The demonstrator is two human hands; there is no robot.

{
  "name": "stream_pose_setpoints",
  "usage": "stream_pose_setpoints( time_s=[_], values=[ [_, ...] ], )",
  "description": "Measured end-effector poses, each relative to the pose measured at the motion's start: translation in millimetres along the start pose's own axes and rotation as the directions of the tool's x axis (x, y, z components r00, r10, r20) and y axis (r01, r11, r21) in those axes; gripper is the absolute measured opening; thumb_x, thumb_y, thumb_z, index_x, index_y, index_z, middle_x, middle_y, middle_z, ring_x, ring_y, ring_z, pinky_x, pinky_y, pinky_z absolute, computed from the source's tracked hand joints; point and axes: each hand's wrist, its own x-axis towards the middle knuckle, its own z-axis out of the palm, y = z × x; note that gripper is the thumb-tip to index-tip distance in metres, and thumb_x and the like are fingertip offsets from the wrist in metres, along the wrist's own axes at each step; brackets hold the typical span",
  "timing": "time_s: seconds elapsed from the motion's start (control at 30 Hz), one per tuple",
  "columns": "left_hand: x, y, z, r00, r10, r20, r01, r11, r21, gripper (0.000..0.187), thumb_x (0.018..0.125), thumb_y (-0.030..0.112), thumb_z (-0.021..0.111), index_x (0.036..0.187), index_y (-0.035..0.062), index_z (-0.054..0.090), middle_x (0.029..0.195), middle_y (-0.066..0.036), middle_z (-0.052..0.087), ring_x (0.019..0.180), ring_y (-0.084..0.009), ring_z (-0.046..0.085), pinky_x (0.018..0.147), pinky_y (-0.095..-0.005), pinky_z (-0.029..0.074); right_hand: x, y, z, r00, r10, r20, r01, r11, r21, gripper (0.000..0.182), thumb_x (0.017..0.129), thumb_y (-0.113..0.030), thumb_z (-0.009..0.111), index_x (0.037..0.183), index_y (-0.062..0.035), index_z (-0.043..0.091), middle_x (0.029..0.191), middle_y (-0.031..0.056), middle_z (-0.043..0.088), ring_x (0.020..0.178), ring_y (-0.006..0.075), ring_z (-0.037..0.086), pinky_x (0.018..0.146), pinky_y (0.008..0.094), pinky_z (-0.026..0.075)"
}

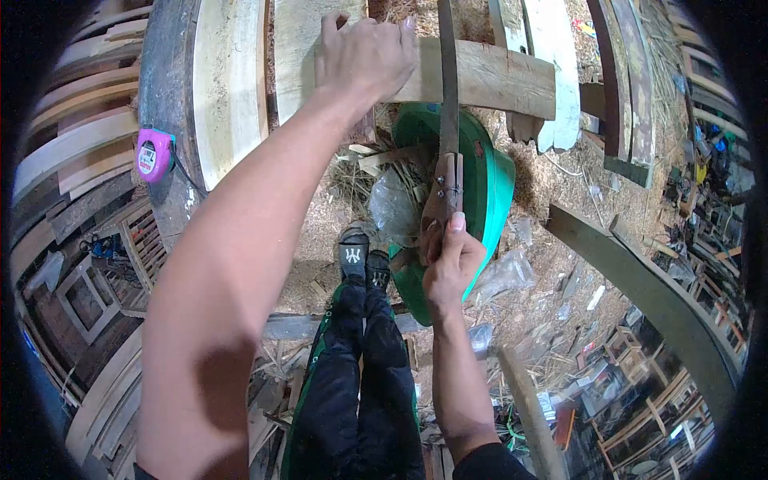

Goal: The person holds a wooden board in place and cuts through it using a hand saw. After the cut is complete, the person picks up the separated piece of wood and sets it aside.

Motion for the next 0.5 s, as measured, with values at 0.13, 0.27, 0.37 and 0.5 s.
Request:
stream_pose_setpoints(
  time_s=[0.13,0.27,0.37,0.5],
  values=[
    [3,1,-3,0.998,-0.030,0.046,0.028,0.998,0.048,0.065,0.110,0.034,0.032,0.073,0.0048,0.077,0.067,-0.018,0.069,0.073,-0.0318,0.071,0.111,-0.0514,0.035,7,0,3,0.999,-0.019,-0.032,0.018,0.999,-0.046,0.060,0.111,-0.037,0.051,0.061,-0.0055,0.047,0.055,0.0001,0.044,0.050,0.0091,0.036,0.047,0.0289,0.025],
    [1,4,-3,0.999,-0.032,-0.018,0.033,0.997,0.068,0.065,0.110,0.034,0.032,0.072,0.0051,0.076,0.067,-0.018,0.070,0.073,-0.0322,0.072,0.110,-0.0510,0.036,-3,-16,1,0.998,-0.017,-0.069,0.013,0.999,-0.049,0.060,0.111,-0.035,0.052,0.059,-0.0054,0.046,0.055,-0.0002,0.044,0.049,0.0083,0.036,0.047,0.0283,0.026],
    [2,3,-4,0.999,-0.034,0.030,0.034,0.999,0.004,0.068,0.110,0.033,0.030,0.070,-0.0009,0.073,0.069,-0.024,0.069,0.080,-0.0405,0.072,0.115,-0.0544,0.033,-9,-16,-1,0.995,-0.070,-0.071,0.065,0.995,-0.071,0.060,0.111,-0.035,0.052,0.059,-0.0058,0.047,0.055,-0.0009,0.045,0.048,0.0077,0.037,0.046,0.0278,0.025],
    [1,5,-5,1.000,-0.016,0.015,0.015,0.998,0.053,0.065,0.109,0.032,0.030,0.073,0.0027,0.076,0.071,-0.021,0.071,0.077,-0.0370,0.073,0.113,-0.0535,0.034,29,-42,17,0.998,0.028,-0.054,-0.035,0.990,-0.135,0.061,0.111,-0.040,0.051,0.060,-0.0064,0.048,0.056,-0.0023,0.047,0.049,0.0065,0.037,0.046,0.0278,0.025]
  ],
)
